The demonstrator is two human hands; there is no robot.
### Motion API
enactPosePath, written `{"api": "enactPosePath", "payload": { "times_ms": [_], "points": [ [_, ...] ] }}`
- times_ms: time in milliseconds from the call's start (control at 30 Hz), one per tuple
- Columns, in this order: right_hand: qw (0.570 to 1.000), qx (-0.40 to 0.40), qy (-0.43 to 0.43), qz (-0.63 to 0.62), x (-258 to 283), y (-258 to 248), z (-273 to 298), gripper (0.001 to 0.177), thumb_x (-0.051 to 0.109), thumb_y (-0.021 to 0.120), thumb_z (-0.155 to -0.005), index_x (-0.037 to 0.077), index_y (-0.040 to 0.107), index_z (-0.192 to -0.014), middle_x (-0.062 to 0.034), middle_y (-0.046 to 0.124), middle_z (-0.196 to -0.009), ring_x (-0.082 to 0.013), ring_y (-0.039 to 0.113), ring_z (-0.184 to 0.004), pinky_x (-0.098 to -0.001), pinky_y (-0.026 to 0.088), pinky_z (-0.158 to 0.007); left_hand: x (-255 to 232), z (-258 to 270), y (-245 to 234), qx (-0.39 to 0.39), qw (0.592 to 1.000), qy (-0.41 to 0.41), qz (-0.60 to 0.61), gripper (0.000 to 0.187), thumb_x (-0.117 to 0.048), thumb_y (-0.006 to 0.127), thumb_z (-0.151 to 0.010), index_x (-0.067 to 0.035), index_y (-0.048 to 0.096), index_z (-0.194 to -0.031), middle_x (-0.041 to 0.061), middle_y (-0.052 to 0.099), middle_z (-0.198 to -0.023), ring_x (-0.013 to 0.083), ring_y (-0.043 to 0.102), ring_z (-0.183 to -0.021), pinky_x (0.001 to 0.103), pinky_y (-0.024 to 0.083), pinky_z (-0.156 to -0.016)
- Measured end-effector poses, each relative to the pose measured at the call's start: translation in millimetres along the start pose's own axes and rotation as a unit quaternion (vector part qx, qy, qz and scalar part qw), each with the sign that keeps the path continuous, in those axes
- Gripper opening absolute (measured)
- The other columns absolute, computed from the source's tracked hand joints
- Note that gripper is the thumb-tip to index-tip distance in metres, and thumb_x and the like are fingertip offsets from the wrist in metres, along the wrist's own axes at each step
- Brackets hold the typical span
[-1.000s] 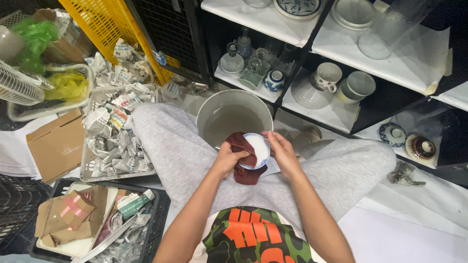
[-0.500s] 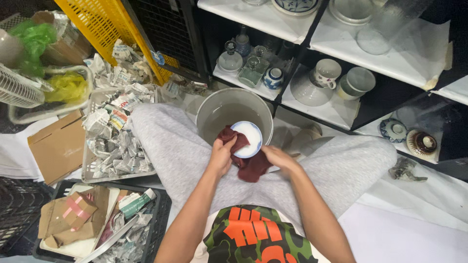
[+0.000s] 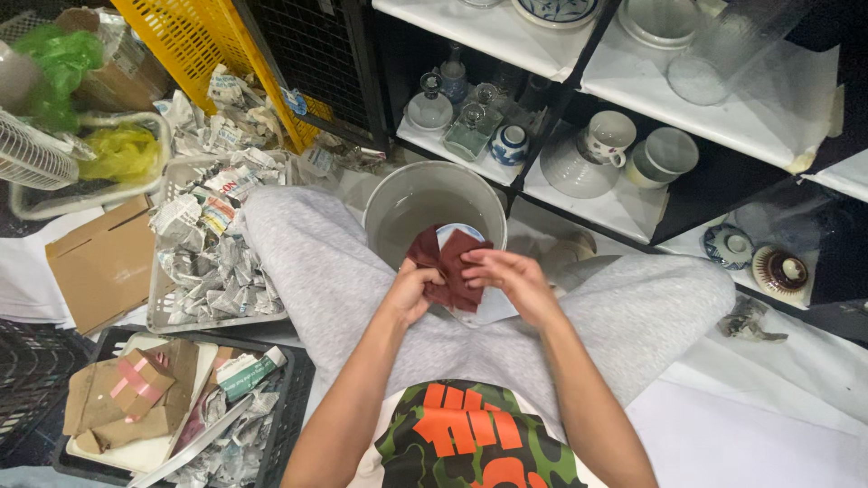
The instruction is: The person sits cross-legged on the floor and wipes various ceramic and glass items with a red cloth. They handle bowls, plates, glasses, and a pitcher, wiping each item and placing it on a nearby shelf.
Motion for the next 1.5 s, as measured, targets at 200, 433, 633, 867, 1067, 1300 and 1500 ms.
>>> {"api": "enactPosePath", "payload": {
  "times_ms": [200, 433, 633, 867, 1067, 1300, 1500],
  "points": [
    [0.862, 0.009, -0.207, 0.463, 22, 32, 15, 0.024, 0.012, 0.073, -0.09, 0.011, 0.077, -0.114, -0.0052, 0.074, -0.118, -0.0244, 0.072, -0.095, -0.0371, 0.058, -0.084, 0, 6, 12, 0.018, 0.999, -0.025, -0.039, 0.076, 0.02, 0.05, -0.072, -0.006, 0.052, -0.143, 0.012, 0.066, -0.122, 0.0233, 0.067, -0.109, 0.034, 0.057, -0.087],
    [0.782, -0.146, -0.273, 0.542, 43, 29, 22, 0.044, -0.004, 0.075, -0.074, 0.01, 0.075, -0.116, -0.011, 0.062, -0.119, -0.0312, 0.069, -0.1, -0.0389, 0.055, -0.079, 2, 3, 20, 0.033, 0.999, -0.004, -0.042, 0.046, 0.004, 0.062, -0.09, -0.003, 0.056, -0.135, 0.012, 0.067, -0.129, 0.022, 0.068, -0.115, 0.038, 0.057, -0.1],
    [0.96, -0.119, -0.128, 0.218, -12, -19, -10, 0.047, 0.0, 0.073, -0.089, 0.008, 0.061, -0.135, -0.009, 0.074, -0.111, -0.0125, 0.07, -0.096, -0.0261, 0.058, -0.082, 13, -6, 1, -0.031, 0.988, 0.041, -0.145, 0.027, -0.004, 0.068, -0.094, 0.001, 0.066, -0.12, 0.011, 0.073, -0.116, 0.0211, 0.069, -0.105, 0.037, 0.056, -0.093],
    [0.973, -0.144, -0.102, 0.151, -45, -58, -16, 0.04, -0.004, 0.063, -0.087, 0.002, 0.064, -0.127, -0.0079, 0.074, -0.113, -0.0132, 0.071, -0.103, -0.0274, 0.059, -0.089, 15, -12, -17, -0.101, 0.982, 0.053, -0.151, 0.027, -0.01, 0.068, -0.094, -0.003, 0.066, -0.12, 0.007, 0.072, -0.117, 0.0183, 0.068, -0.106, 0.035, 0.055, -0.093],
    [0.958, -0.109, -0.095, 0.249, -25, -33, -5, 0.026, 0.018, 0.067, -0.099, 0.001, 0.071, -0.119, -0.0039, 0.074, -0.102, -0.0084, 0.065, -0.094, -0.0251, 0.051, -0.083, 25, -14, -10, -0.061, 0.99, 0.022, -0.125, 0.029, -0.011, 0.066, -0.097, -0.006, 0.063, -0.125, 0.006, 0.069, -0.121, 0.0173, 0.066, -0.11, 0.034, 0.054, -0.097],
    [0.962, -0.129, -0.053, 0.234, -20, -19, -3, 0.027, 0.023, 0.075, -0.094, -0.002, 0.076, -0.103, -0.0034, 0.072, -0.075, -0.008, 0.064, -0.059, -0.0263, 0.053, -0.05, 22, -7, -4, 0.022, 0.995, 0.019, -0.093, 0.042, 0.003, 0.061, -0.087, -0.006, 0.061, -0.127, 0.008, 0.07, -0.121, 0.0186, 0.068, -0.109, 0.035, 0.055, -0.096],
    [0.99, -0.025, -0.021, 0.138, -8, -9, 13, 0.036, 0.015, 0.078, -0.089, -0.001, 0.068, -0.12, -0.004, 0.074, -0.087, -0.0088, 0.068, -0.071, -0.0249, 0.054, -0.062, 8, -5, 1, -0.022, 0.986, 0.083, -0.142, 0.03, 0.003, 0.065, -0.091, 0.001, 0.065, -0.12, 0.011, 0.071, -0.115, 0.021, 0.068, -0.105, 0.037, 0.055, -0.094]
  ]
}}
Point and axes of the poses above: each hand's wrist, its own z-axis away from the middle knuckle, its own y-axis out of the palm, x = y × z, the point moved 5 cm from there along -z, towards the middle knuckle
